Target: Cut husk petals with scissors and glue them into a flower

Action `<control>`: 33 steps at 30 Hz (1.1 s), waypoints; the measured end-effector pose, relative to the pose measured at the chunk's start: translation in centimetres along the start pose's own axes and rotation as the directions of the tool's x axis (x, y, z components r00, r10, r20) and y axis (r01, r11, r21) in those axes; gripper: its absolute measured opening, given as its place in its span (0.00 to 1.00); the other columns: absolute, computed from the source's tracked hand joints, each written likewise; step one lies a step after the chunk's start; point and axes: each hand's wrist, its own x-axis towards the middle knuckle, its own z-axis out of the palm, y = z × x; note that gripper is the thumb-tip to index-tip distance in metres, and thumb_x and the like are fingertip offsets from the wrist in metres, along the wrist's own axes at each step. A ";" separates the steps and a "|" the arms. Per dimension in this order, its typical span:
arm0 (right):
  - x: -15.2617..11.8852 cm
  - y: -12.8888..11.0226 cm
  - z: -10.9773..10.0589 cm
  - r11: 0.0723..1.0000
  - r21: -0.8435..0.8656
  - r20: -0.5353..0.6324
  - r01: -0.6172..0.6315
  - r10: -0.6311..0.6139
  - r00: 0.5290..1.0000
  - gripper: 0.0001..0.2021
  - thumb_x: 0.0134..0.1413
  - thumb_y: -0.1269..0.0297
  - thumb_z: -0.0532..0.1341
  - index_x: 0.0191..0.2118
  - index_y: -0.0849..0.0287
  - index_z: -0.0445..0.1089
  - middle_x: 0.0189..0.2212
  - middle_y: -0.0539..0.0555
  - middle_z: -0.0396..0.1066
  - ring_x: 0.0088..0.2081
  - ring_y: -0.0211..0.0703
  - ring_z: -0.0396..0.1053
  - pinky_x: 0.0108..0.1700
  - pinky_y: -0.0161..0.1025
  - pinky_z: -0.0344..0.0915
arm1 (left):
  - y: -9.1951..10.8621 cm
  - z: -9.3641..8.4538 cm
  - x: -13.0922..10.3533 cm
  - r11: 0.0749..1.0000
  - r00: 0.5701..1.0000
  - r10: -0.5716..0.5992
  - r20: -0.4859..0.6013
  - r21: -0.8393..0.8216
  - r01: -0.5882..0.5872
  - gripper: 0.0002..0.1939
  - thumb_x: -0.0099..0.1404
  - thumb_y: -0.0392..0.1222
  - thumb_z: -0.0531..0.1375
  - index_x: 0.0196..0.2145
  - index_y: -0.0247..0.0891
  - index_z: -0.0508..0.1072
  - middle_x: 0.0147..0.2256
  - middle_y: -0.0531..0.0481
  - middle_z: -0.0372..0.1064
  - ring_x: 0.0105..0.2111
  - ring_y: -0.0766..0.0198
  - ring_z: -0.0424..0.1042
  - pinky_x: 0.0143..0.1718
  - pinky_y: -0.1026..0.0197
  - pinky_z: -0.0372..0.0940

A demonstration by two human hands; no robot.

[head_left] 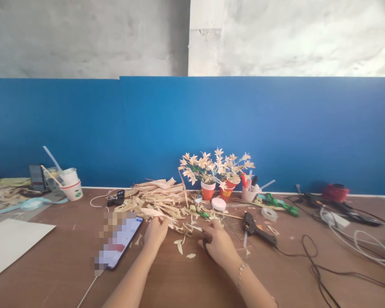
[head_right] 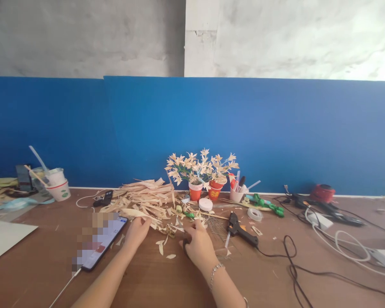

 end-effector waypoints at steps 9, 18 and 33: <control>0.3 -0.1 0.3 0.977 -0.173 0.096 -0.127 0.145 0.985 0.12 0.41 0.55 0.64 0.34 0.53 0.73 0.31 0.54 0.70 0.35 0.47 0.68 0.35 0.37 0.59 | 0.4 -0.6 -0.7 0.980 0.995 0.092 0.045 0.173 -0.099 0.22 0.64 0.52 0.43 0.23 0.41 0.69 0.30 0.44 0.73 0.33 0.53 0.71 0.27 0.62 0.54; 0.8 0.9 1.1 0.974 -0.012 0.121 -0.226 0.226 0.967 0.23 0.31 0.56 0.68 0.39 0.56 0.69 0.33 0.54 0.73 0.36 0.46 0.70 0.35 0.35 0.60 | 1.8 0.1 -3.2 0.854 0.869 0.450 0.208 0.186 -0.487 0.11 0.56 0.46 0.57 0.21 0.40 0.68 0.24 0.52 0.68 0.29 0.62 0.67 0.28 0.66 0.52; 0.4 0.5 1.0 0.945 0.034 0.142 -0.325 0.317 0.938 0.24 0.30 0.60 0.67 0.41 0.56 0.69 0.35 0.54 0.73 0.39 0.49 0.69 0.35 0.36 0.59 | 2.5 0.9 -4.9 0.865 0.862 0.470 0.189 0.097 -0.493 0.06 0.54 0.32 0.55 0.25 0.40 0.70 0.32 0.50 0.68 0.33 0.63 0.68 0.32 0.66 0.57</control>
